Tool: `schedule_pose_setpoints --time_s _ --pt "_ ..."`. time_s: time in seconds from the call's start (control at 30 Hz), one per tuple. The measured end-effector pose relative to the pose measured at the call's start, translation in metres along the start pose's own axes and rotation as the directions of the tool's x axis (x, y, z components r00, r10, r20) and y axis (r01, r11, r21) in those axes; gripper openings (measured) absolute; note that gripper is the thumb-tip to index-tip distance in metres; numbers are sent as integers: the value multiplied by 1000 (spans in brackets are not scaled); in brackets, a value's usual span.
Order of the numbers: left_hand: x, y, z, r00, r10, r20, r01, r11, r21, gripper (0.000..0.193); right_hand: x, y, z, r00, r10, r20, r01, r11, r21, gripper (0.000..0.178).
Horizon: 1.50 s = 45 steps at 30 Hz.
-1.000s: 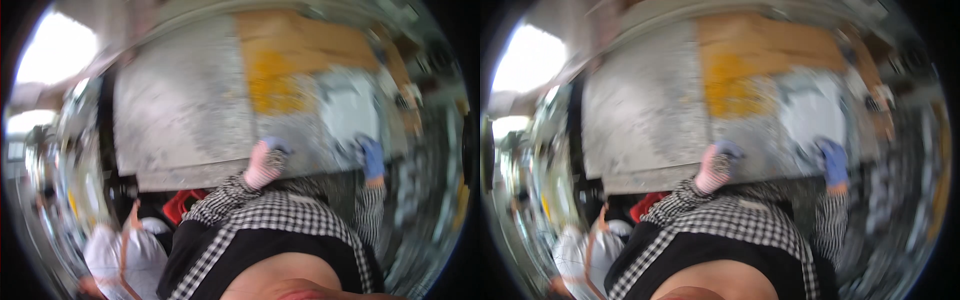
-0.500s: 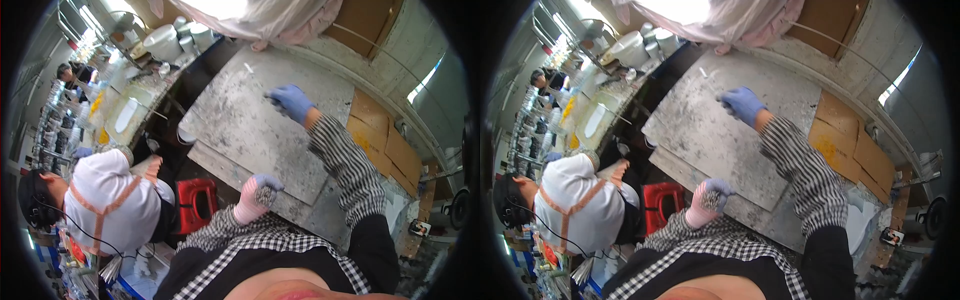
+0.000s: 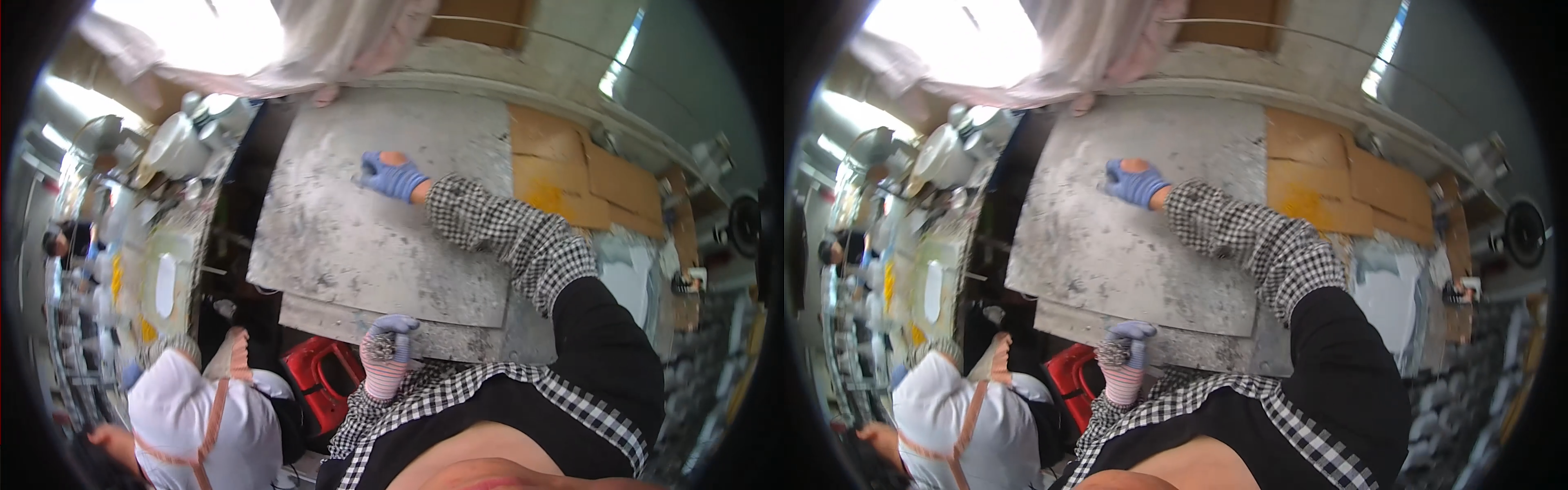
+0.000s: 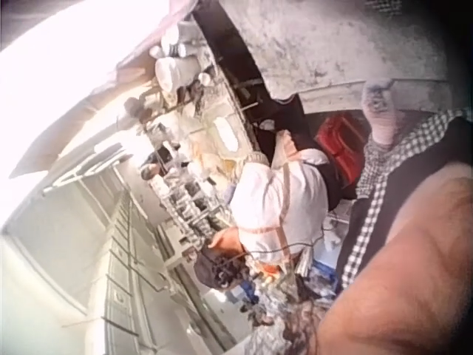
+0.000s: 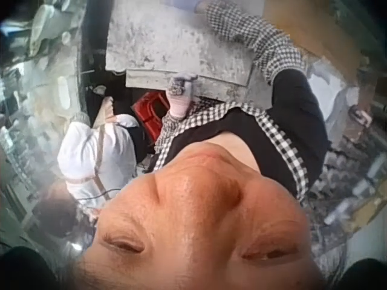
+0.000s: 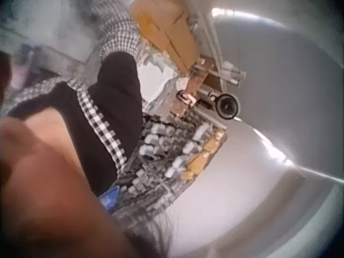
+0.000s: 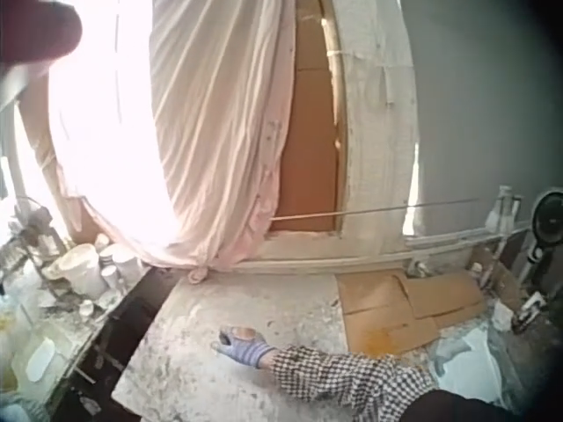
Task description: Bundling metal wires and securing them with rubber bands as part of a brush manufacturing process.
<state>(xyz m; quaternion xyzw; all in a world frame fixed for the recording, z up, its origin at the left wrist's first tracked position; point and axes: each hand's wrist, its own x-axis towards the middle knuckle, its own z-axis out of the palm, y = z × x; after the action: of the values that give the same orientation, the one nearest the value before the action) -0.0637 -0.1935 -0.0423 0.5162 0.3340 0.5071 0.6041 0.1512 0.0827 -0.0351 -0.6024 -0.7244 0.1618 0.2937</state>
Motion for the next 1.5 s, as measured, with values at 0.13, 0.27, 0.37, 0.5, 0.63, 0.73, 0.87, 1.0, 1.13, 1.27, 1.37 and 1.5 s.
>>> schedule_pose_setpoints --time_s 0.13,0.27,0.37,0.5,0.63,0.73,0.87,1.0,1.13,1.27,1.37,1.5 --pt "25 -8 16 995 -41 96 43 999 -12 7 -20 117 -99 936 328 -131 -350 908 -230 49" --pt "29 -8 32 987 -60 150 56 998 34 6 -36 234 -167 717 546 -434 -668 716 -201 52" --pt "25 -11 36 985 -87 152 80 995 55 6 -41 283 -191 594 704 -388 -797 580 -168 57" --pt "23 -14 48 983 -112 144 107 993 40 6 -21 310 -202 379 854 -357 -919 391 -40 67" --pt "19 -13 54 983 -136 125 127 989 74 6 0 294 -197 307 918 -251 -951 308 -34 73" --pt "18 -15 63 978 -175 111 166 983 83 7 -3 306 -199 317 916 -247 -948 312 -60 75" --pt "22 -16 75 975 -178 130 167 981 95 9 -11 319 -191 325 853 -407 -945 308 -109 68" --pt "18 -19 77 970 -209 128 196 975 103 12 -16 320 -170 517 698 -496 -854 384 -352 57" --pt "16 -22 83 962 -235 138 221 969 115 12 -29 346 -166 685 462 -563 -725 509 -464 40" --pt "10 -23 87 963 -225 147 213 973 91 8 -36 348 -178 809 454 -373 -574 474 -668 31" --pt "7 -19 86 955 -233 181 221 971 87 9 -59 337 -187 819 403 -408 -558 395 -729 27" --pt "22 -9 82 902 -333 275 387 906 -173 12 -115 247 -204 863 260 -434 -453 778 -435 25"
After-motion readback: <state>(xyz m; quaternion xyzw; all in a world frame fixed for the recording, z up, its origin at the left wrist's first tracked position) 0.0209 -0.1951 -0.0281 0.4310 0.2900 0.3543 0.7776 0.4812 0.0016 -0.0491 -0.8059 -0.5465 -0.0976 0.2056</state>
